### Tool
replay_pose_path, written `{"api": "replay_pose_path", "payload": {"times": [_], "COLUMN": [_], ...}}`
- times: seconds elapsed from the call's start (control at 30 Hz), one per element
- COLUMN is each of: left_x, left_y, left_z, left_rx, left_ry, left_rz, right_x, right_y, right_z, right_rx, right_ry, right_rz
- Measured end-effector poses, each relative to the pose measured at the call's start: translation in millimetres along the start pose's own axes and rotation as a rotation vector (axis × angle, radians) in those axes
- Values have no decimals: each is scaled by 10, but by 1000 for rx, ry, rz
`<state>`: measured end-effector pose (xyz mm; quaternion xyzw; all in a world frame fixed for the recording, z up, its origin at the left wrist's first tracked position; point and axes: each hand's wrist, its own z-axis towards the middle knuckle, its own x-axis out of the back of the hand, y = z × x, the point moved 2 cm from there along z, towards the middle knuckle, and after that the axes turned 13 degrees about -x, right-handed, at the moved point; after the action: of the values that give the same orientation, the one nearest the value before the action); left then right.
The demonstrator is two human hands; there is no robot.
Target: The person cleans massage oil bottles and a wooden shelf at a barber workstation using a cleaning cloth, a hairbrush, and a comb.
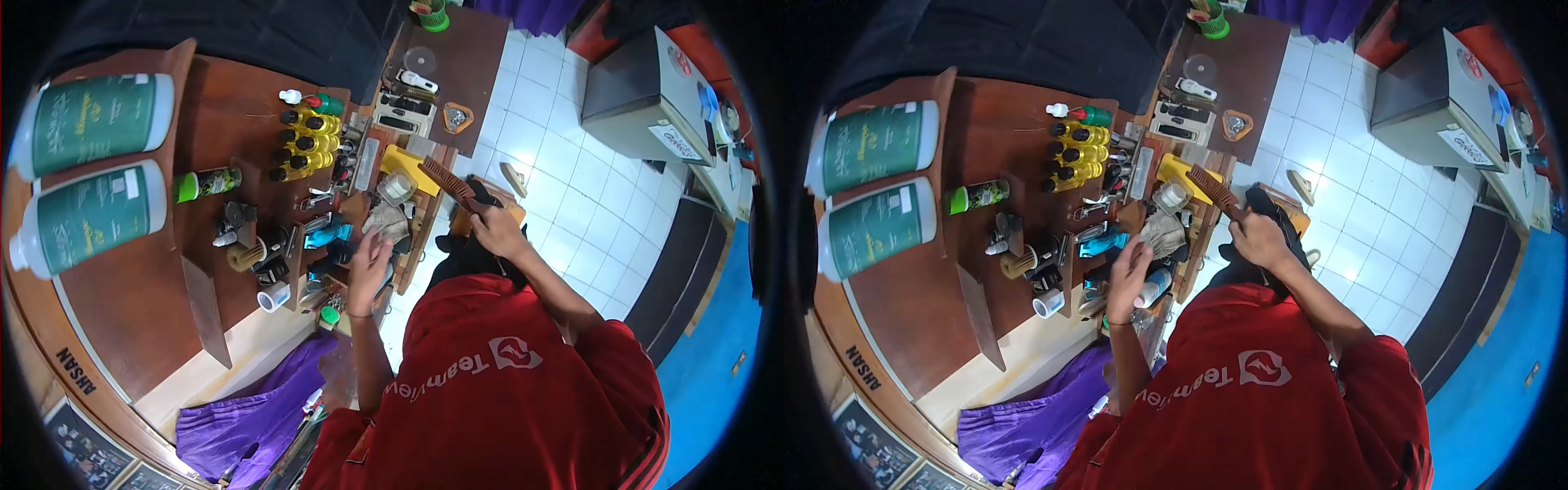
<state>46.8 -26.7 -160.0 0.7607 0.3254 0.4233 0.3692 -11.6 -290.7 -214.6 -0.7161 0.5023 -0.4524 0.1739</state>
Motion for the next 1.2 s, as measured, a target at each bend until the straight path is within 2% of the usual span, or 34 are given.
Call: {"api": "replay_pose_path", "payload": {"times": [0.03,0.07,0.17,0.23,0.27,0.37,0.43,0.47,0.53,0.57,0.6,0.67,0.7,0.73,0.8,0.87,0.93,0.97,1.0,1.03,1.07,1.1,1.17,1.2], "left_x": [-92,-209,-537,-646,-696,-802,-803,-811,-806,-774,-766,-781,-757,-772,-736,-654,-592,-552,-503,-459,-516,-482,-482,-481], "left_y": [-39,-404,-602,-651,-660,-1198,-1299,-1486,-1661,-2301,-2354,-2416,-2758,-2842,-2995,-3037,-3445,-3639,-3833,-3649,-3479,-3481,-3545,-3547], "left_z": [66,146,293,409,422,458,526,557,614,576,629,668,641,684,760,837,901,907,915,1025,1081,1098,1122,1159], "left_rx": [39,16,31,-23,54,75,118,101,186,261,273,665,644,653,558,532,468,463,480,493,648,635,636,700], "left_ry": [-63,-90,-167,-229,-217,-95,-57,-27,121,119,120,591,615,618,742,704,586,586,539,495,767,770,765,858], "left_rz": [-6,-75,-87,-45,-98,12,23,181,109,65,70,-760,-834,-833,-640,-578,-517,-524,-406,-287,-519,-524,-1022,-1044], "right_x": [-48,-111,-488,-743,-891,-1336,-1618,-1719,-1932,-1998,-2095,-2248,-2288,-2304,-2331,-2382,-2364,-2365,-2395,-2392,-2374,-2364,-2292,-2268], "right_y": [27,50,222,390,475,754,947,1029,1209,1243,1316,1446,1463,1444,1354,1257,1189,1127,1120,1059,1034,982,816,765], "right_z": [11,42,233,475,620,962,1248,1352,1571,1643,1755,1898,1942,1965,1925,1844,1767,1725,1672,1621,1547,1500,1410,1360], "right_rx": [-24,-49,115,137,118,334,354,379,332,321,320,351,290,287,287,204,191,144,178,215,230,245,235,224], "right_ry": [-64,-125,-99,-137,-180,123,125,150,50,55,43,186,119,111,193,139,250,236,260,285,184,150,77,55], "right_rz": [4,-12,-72,-179,-293,-445,-463,-475,-566,-572,-567,-573,-550,-551,-596,-602,-607,-534,-524,-512,-488,-409,-232,-158]}}
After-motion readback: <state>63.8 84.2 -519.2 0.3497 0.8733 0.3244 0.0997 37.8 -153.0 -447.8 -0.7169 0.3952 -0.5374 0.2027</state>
